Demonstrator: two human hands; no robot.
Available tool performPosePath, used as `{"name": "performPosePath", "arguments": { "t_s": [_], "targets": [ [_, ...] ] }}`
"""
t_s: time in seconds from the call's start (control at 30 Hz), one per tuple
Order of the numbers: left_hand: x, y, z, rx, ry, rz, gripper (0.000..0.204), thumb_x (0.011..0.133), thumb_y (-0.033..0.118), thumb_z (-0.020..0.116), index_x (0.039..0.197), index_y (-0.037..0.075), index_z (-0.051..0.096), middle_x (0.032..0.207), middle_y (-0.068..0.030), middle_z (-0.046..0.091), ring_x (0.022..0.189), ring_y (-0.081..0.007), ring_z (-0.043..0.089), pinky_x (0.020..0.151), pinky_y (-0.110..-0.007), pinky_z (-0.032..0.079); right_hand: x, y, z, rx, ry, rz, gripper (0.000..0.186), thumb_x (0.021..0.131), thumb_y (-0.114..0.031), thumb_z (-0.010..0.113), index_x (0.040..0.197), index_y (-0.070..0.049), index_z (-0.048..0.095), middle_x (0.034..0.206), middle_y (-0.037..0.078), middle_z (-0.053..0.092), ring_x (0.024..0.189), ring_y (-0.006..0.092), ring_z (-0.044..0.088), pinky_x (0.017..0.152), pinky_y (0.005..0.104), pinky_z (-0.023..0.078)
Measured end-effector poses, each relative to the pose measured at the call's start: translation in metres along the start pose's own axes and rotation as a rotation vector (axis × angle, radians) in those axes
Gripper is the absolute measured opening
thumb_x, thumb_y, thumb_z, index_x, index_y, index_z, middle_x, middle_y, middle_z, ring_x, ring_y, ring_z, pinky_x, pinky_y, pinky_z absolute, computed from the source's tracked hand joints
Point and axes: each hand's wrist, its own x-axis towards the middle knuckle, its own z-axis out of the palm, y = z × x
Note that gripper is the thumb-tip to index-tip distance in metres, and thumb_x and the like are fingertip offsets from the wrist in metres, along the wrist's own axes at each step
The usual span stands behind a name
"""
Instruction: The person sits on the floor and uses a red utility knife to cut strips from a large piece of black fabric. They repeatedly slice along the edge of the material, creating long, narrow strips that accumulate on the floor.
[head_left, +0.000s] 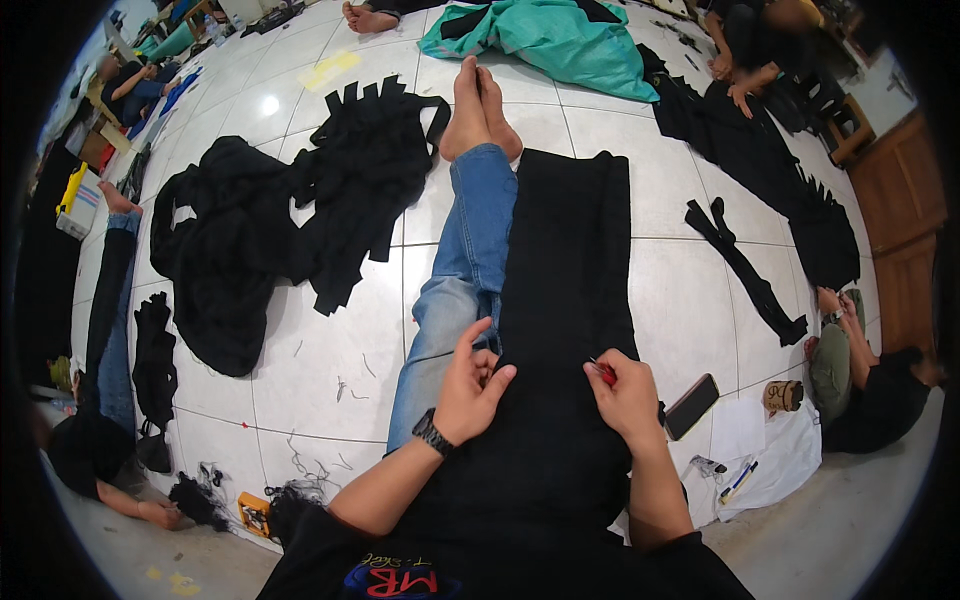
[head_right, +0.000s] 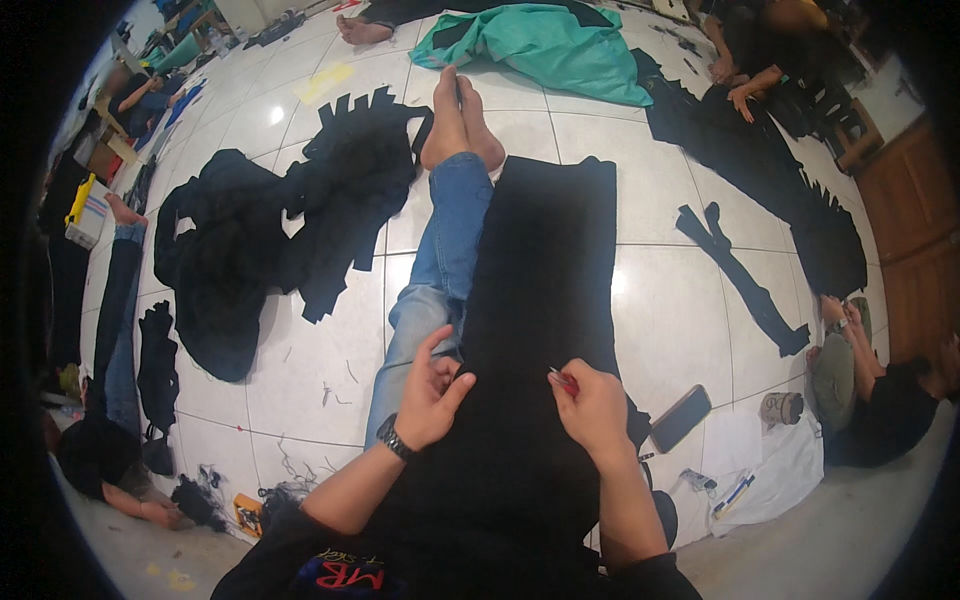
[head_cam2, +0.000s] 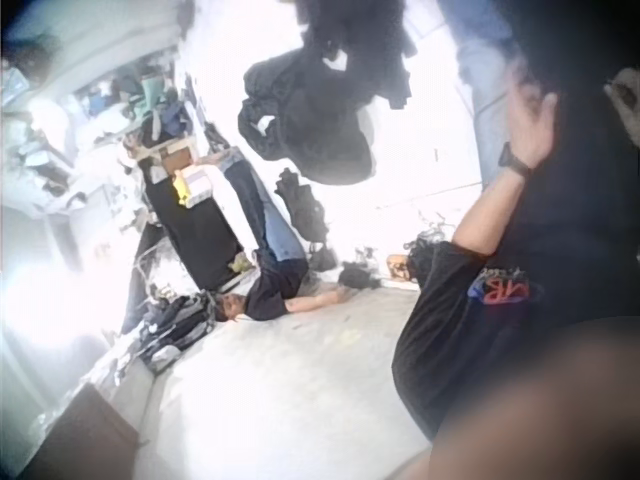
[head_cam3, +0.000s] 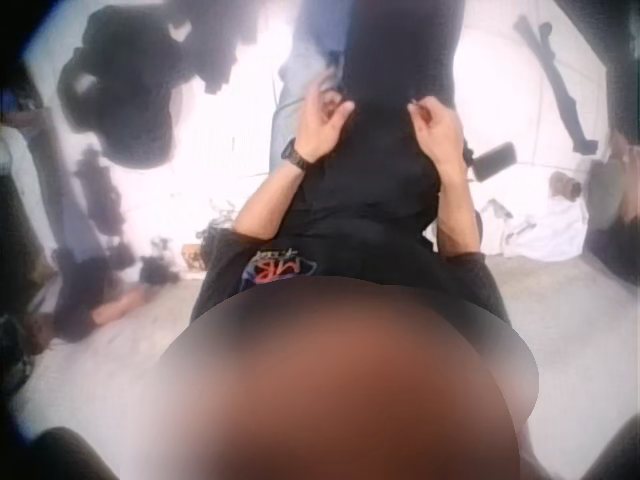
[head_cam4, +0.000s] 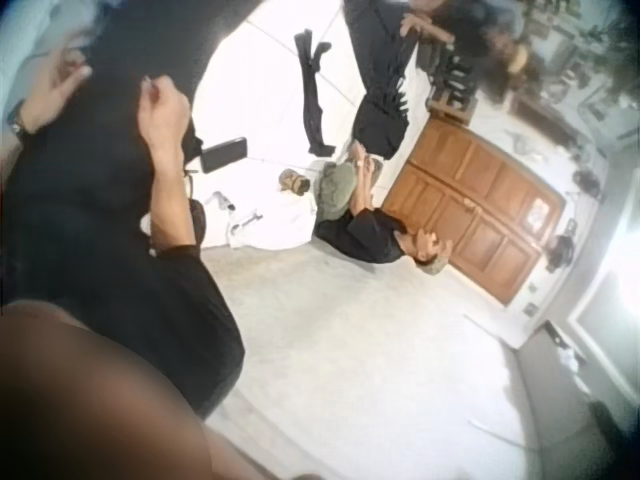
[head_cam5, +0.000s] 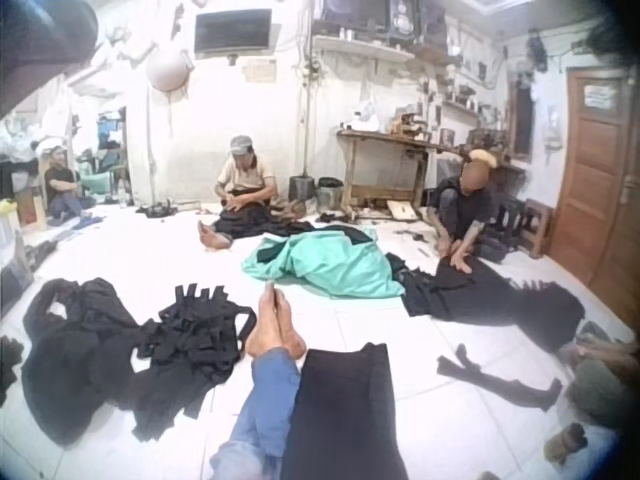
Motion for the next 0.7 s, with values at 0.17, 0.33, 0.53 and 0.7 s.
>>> {"name": "performPosePath", "arguments": {
  "t_s": [0.17,0.33,0.53,0.7],
  "targets": [
    [-0.070,0.034,0.003,0.080,-0.154,-0.187,0.085,0.090,0.003,0.068,0.154,0.008,0.012,0.074,0.0025,0.042,0.065,-0.0026,0.041,0.060,-0.018,0.034,-0.032,0.001,-0.061,-0.075,-0.461,0.009,0.023,0.083,-0.022,0.076,0.085,-0.003,0.064,0.065,0.017,0.062,0.063,0.0365,0.063,0.058,0.0395,0.049],
    [-0.091,0.053,-0.003,0.241,-0.251,-0.381,0.091,0.090,0.005,0.069,0.154,0.005,0.005,0.065,-0.0006,0.047,0.059,-0.0055,0.047,0.058,-0.020,0.039,-0.033,-0.005,-0.072,0.205,-0.190,-0.024,0.022,0.080,-0.014,0.079,0.095,-0.002,0.066,0.073,0.003,0.060,0.064,0.0100,0.051,0.059,0.0262,0.043],
    [0.020,0.017,-0.027,0.217,0.054,-0.073,0.051,0.091,0.023,0.073,0.130,-0.003,0.053,0.088,-0.0036,0.065,0.077,-0.0095,0.063,0.070,-0.023,0.050,0.024,-0.036,-0.037,0.506,0.117,-0.054,0.034,0.088,-0.017,0.076,0.111,0.004,0.064,0.092,0.003,0.066,0.082,0.0087,0.058,0.074,0.0245,0.048],
    [0.081,0.001,-0.011,0.205,-0.074,-0.266,0.047,0.092,0.028,0.071,0.128,0.002,0.057,0.102,-0.0096,0.070,0.085,-0.0130,0.065,0.076,-0.026,0.052,0.057,-0.035,0.020,0.608,0.041,-0.052,0.041,0.093,-0.020,0.069,0.127,0.000,0.061,0.101,0.008,0.069,0.087,0.0109,0.061,0.079,0.0251,0.049]
  ]
}}
